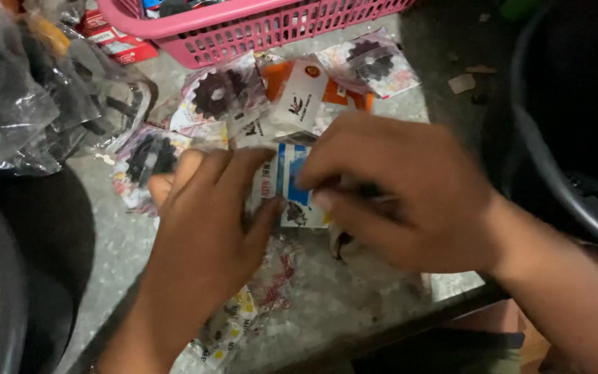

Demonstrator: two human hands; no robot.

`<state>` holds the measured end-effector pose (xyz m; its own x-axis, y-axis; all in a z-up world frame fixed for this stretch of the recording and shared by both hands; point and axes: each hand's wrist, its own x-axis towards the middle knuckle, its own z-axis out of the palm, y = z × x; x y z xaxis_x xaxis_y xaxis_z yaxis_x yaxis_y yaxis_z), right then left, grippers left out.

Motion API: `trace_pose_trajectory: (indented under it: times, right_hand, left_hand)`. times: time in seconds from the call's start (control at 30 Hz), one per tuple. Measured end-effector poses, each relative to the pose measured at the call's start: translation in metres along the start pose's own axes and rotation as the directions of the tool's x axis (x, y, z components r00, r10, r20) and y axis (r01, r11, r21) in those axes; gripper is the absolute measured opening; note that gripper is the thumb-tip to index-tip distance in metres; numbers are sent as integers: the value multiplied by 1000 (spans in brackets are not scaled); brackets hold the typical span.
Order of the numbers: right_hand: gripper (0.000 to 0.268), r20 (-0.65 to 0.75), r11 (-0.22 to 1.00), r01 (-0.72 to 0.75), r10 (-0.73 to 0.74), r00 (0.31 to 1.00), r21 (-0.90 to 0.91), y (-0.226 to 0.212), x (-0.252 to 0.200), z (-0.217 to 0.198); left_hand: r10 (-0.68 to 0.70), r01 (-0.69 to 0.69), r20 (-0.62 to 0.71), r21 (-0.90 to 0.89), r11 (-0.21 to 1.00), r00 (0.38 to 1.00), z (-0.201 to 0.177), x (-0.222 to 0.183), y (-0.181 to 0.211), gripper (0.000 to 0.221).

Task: Cleaning and inspecting motorcycle sprockets and organizing them on a workbench.

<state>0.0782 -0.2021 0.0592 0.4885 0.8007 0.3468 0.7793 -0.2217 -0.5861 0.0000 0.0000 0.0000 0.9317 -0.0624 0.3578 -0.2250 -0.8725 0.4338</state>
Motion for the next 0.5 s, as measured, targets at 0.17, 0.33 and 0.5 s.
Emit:
trace_pose_trajectory:
  times: [0.17,0.33,0.5]
  right_hand:
    - [30,147,915,84,-28,989,-394,23,-6,9]
    - [71,288,758,-32,286,914,-651,45,-17,9]
    - [102,470,771,-88,470,747,-631,31,-9,3]
  left_hand:
    - [-73,71,0,-220,973,997,-8,3,-1,27]
    - [-246,200,-101,-336,920,964,-29,4,-3,10]
    - [-394,314,26,-653,689,919,-15,6,-28,72]
